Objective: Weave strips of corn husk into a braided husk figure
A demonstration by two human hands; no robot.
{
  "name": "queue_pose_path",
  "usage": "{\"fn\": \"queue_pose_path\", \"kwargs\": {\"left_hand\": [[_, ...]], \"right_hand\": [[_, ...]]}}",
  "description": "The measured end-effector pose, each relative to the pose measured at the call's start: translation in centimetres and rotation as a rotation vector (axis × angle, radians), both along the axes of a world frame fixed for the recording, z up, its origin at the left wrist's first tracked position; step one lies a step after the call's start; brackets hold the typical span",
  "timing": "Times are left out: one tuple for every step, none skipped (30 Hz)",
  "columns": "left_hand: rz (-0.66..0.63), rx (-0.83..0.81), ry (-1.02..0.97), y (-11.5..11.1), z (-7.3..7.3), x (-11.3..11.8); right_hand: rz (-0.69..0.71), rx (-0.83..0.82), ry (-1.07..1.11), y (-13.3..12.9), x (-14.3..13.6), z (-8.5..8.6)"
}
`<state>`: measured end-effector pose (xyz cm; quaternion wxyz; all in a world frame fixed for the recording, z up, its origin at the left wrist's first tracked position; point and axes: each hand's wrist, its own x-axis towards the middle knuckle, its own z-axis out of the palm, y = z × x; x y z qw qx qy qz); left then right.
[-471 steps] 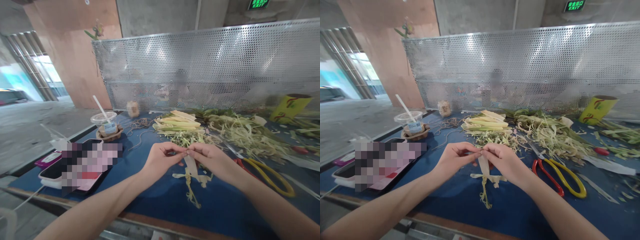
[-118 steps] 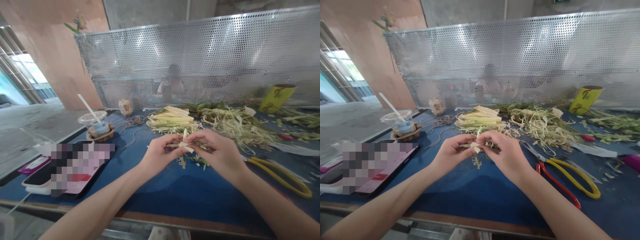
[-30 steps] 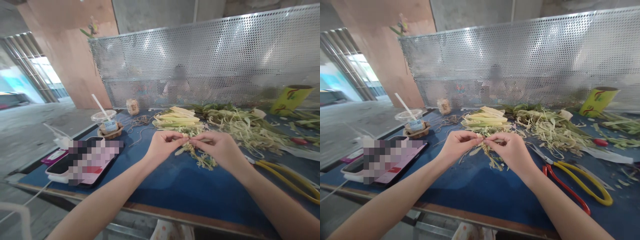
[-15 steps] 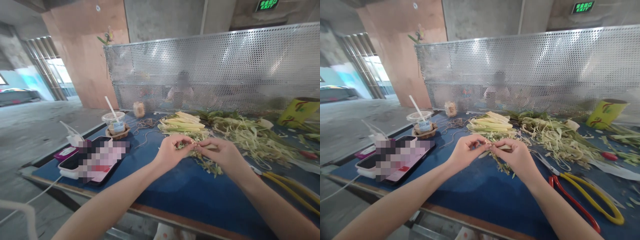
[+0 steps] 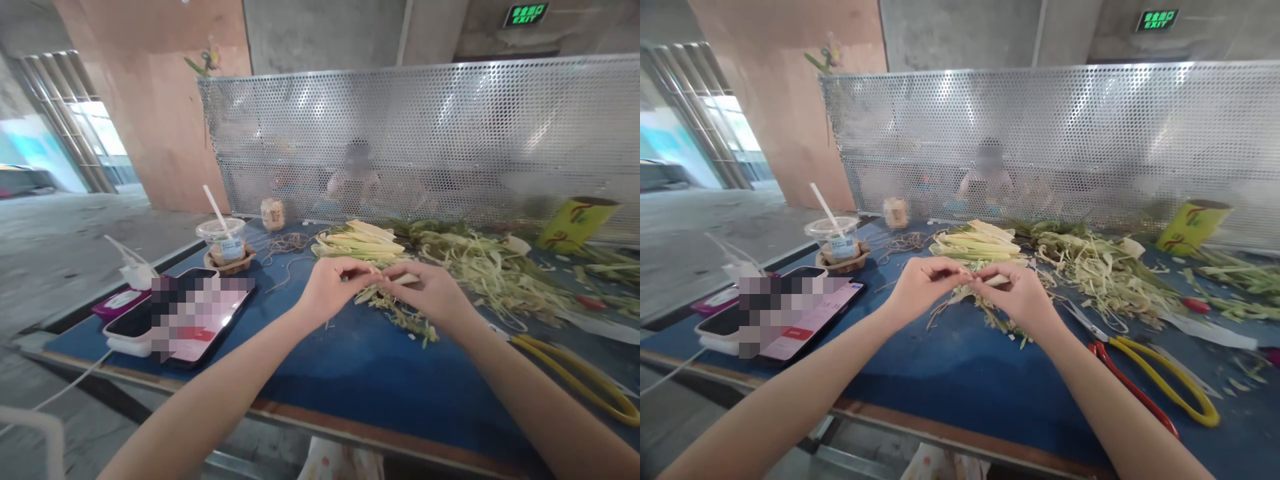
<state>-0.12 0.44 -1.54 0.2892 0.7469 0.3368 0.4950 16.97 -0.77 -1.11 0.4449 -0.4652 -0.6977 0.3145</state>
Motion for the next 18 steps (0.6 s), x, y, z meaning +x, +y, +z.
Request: {"fn": "queue_pose_path", "kwargs": {"left_hand": [[0.023, -0.011, -0.044, 0.2, 0.2, -0.2], [0.061, -0.017, -0.089, 0.5, 0.4, -0.5], [0.113, -0.015, -0.137, 0.8, 0.6, -0.7], [0.17, 0.0, -0.194, 1.1, 0.7, -0.9], [0.211, 0.0, -0.23, 1.4, 0.8, -1.1], [0.24, -0.007, -0.279, 1.7, 0.8, -1.2], [0.249, -0.012, -0.309, 2.0, 0.8, -1.3], [0.255, -0.013, -0.318, 2.2, 0.7, -1.3], [0.259, -0.008, -0.316, 2.3, 0.5, -1.3], [0.262, 0.003, -0.299, 2.4, 0.4, -1.3], [0.268, 0.016, -0.278, 2.5, 0.3, -1.3], [0.274, 0.029, -0.258, 2.5, 0.1, -1.3], [0.278, 0.038, -0.242, 2.5, 0.0, -1.4], [0.28, 0.044, -0.233, 2.5, 0.0, -1.4], [0.285, 0.045, -0.228, 2.5, -0.1, -1.4], [0.29, 0.046, -0.223, 2.5, -0.1, -1.4], [0.294, 0.048, -0.219, 2.5, -0.1, -1.5], [0.297, 0.053, -0.214, 2.4, -0.1, -1.5]], "right_hand": [[0.042, 0.031, 0.014, 0.3, 0.1, 0.0], [0.084, 0.065, 0.03, 0.6, 0.3, -0.1], [0.103, 0.106, 0.041, 1.0, 0.4, -0.3], [0.096, 0.143, 0.023, 1.3, 0.4, -0.7], [0.061, 0.182, -0.039, 1.6, 0.3, -1.2], [0.005, 0.221, -0.169, 1.9, 0.0, -1.8], [-0.009, 0.28, -0.349, 2.2, -0.3, -2.3], [0.031, 0.349, -0.54, 2.3, -0.9, -2.9], [0.068, 0.412, -0.713, 2.5, -1.5, -3.3], [0.124, 0.457, -0.876, 2.5, -2.2, -3.7], [0.15, 0.49, -0.993, 2.6, -2.9, -4.0], [0.164, 0.504, -1.04, 2.6, -3.5, -4.2], [0.175, 0.514, -1.069, 2.6, -4.1, -4.3], [0.174, 0.519, -1.075, 2.6, -4.5, -4.4], [0.171, 0.521, -1.067, 2.7, -4.8, -4.4], [0.165, 0.522, -1.062, 2.8, -5.0, -4.5], [0.155, 0.52, -1.05, 2.9, -5.1, -4.7], [0.144, 0.515, -1.029, 3.0, -5.1, -4.8]]}}
